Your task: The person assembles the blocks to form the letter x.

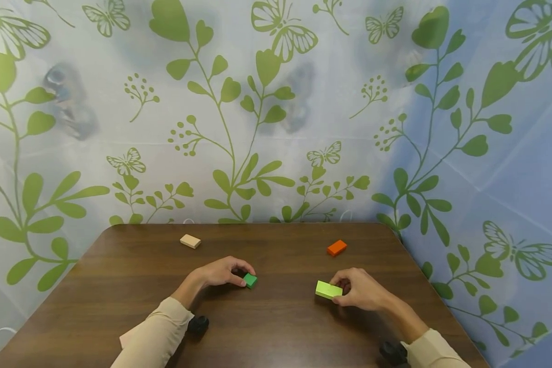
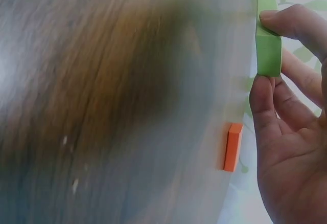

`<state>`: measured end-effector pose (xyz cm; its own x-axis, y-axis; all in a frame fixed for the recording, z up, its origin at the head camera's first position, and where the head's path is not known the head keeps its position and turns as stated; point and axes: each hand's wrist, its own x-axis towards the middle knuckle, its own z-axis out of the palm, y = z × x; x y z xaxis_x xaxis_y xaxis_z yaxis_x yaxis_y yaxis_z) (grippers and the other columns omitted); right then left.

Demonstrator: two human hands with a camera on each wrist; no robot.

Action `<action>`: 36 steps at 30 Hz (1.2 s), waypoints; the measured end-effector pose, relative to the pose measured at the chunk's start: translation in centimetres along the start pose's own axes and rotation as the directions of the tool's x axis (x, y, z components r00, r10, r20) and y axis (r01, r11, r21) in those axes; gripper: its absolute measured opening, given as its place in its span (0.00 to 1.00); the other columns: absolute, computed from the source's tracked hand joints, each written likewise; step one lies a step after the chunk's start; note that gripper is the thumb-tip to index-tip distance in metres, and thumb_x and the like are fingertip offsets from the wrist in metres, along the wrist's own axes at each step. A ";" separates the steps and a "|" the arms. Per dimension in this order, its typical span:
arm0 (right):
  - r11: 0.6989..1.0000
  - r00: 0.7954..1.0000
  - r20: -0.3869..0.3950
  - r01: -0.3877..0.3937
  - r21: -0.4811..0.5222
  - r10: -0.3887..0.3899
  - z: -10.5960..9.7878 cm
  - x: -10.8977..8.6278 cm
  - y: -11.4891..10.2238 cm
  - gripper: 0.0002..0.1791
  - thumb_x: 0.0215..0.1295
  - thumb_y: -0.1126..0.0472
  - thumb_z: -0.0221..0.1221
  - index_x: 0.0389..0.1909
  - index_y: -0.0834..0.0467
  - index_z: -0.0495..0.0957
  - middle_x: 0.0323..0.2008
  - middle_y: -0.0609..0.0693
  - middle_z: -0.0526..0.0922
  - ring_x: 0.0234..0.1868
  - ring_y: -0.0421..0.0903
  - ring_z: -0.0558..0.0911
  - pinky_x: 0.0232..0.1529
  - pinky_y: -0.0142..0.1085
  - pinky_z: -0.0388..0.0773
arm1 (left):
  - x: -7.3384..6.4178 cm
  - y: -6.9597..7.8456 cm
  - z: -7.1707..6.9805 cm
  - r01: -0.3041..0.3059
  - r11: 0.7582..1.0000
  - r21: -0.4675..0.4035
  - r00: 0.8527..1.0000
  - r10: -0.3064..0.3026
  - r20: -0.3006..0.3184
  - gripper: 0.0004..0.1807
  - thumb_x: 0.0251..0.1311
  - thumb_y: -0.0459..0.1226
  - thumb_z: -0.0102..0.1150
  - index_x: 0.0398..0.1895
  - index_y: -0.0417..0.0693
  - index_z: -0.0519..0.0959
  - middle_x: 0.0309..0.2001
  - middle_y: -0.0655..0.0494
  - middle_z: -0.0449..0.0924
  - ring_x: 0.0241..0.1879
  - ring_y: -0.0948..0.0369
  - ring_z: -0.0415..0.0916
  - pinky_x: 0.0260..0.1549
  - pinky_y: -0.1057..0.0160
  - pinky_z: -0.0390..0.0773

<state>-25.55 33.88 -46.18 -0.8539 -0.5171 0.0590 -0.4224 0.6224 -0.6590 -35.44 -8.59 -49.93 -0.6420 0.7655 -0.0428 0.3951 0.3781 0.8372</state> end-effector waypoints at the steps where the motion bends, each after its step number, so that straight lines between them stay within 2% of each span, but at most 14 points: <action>1: 1.000 1.000 0.001 0.004 0.002 -0.004 0.1 0.1 -0.1 0.12 0.59 0.59 0.74 0.42 0.54 0.85 0.33 0.42 0.84 0.33 0.39 0.81 0.36 0.35 0.81 | 0.0 0.0 0.0 -0.001 1.000 -0.002 1.000 0.001 -0.001 0.15 0.65 0.30 0.69 0.54 0.47 0.85 0.51 0.59 0.83 0.54 0.58 0.75 0.52 0.58 0.75; 8: 1.000 1.000 0.005 0.015 0.012 -0.015 0.9 0.9 -0.6 0.12 0.58 0.59 0.74 0.41 0.55 0.85 0.33 0.42 0.85 0.33 0.40 0.82 0.36 0.36 0.81 | 0.0 0.4 -0.1 -0.016 1.000 -0.004 1.000 0.016 0.004 0.16 0.66 0.30 0.68 0.56 0.45 0.85 0.51 0.59 0.83 0.55 0.58 0.75 0.54 0.59 0.75; 14: 1.000 1.000 0.002 0.019 -0.019 -0.019 1.4 1.7 -0.9 0.12 0.57 0.59 0.74 0.41 0.54 0.86 0.32 0.41 0.84 0.32 0.39 0.82 0.36 0.35 0.81 | -0.3 0.7 0.0 -0.007 1.000 -0.011 1.000 0.007 0.001 0.16 0.65 0.28 0.68 0.56 0.44 0.85 0.51 0.58 0.83 0.53 0.58 0.76 0.52 0.60 0.75; 19: 0.999 1.000 0.002 0.024 -0.033 -0.024 1.6 2.3 -1.2 0.12 0.56 0.58 0.75 0.41 0.53 0.85 0.32 0.40 0.84 0.32 0.38 0.81 0.36 0.35 0.81 | -0.3 0.6 0.1 0.013 1.000 -0.006 1.000 -0.013 -0.005 0.16 0.66 0.29 0.68 0.56 0.46 0.85 0.51 0.60 0.83 0.53 0.59 0.75 0.52 0.60 0.75; 36: 0.996 0.998 0.000 0.059 -0.061 -0.059 2.7 4.2 -2.1 0.12 0.57 0.57 0.75 0.41 0.51 0.85 0.33 0.38 0.83 0.34 0.38 0.81 0.37 0.35 0.81 | -0.2 0.1 0.1 0.020 1.000 -0.014 1.000 -0.020 -0.012 0.15 0.65 0.30 0.69 0.54 0.48 0.86 0.50 0.60 0.84 0.53 0.59 0.76 0.52 0.59 0.75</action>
<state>-27.44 28.84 -46.59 -0.8275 -0.5529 0.0979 -0.4897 0.6254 -0.6076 -35.25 -8.64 -49.88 -0.6575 0.7516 -0.0529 0.3733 0.3859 0.8437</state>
